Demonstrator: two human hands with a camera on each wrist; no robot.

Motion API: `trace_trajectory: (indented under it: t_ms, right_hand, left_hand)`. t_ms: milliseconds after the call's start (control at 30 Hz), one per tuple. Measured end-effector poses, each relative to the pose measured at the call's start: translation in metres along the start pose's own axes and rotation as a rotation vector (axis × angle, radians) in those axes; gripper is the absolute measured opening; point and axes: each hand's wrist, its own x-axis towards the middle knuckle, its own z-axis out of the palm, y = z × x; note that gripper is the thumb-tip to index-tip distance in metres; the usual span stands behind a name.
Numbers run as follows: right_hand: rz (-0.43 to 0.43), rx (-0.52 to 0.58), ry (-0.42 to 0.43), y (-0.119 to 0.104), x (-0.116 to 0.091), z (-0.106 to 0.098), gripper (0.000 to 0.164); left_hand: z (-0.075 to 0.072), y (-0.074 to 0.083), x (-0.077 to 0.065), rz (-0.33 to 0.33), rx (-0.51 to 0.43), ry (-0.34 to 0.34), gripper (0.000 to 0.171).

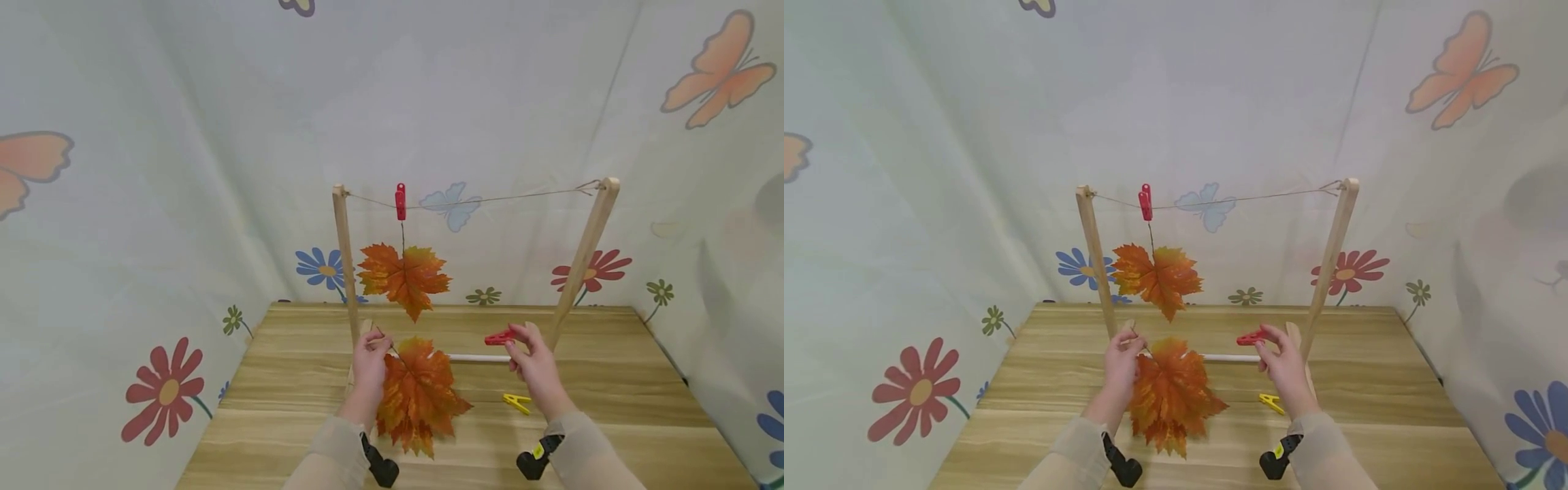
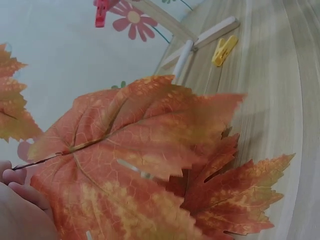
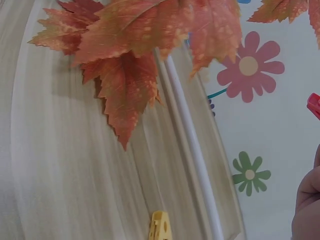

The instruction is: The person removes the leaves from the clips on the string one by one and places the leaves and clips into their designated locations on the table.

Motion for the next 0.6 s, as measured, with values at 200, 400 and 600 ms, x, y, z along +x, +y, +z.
trace_trajectory:
  t_ms: [200, 400, 600]
  right_hand:
    - [0.026, 0.009, 0.015, 0.009, -0.003, -0.001, 0.047]
    - [0.059, 0.036, 0.009, 0.016, -0.008, -0.004, 0.048]
    - [0.091, 0.073, 0.011, 0.023, -0.013, -0.004, 0.047]
  left_hand:
    - [-0.008, -0.009, 0.002, -0.035, -0.082, 0.030, 0.019]
    - [-0.016, -0.016, 0.002, -0.050, -0.070, 0.065, 0.020]
    - [-0.021, -0.023, 0.001, -0.059, -0.070, 0.082, 0.019]
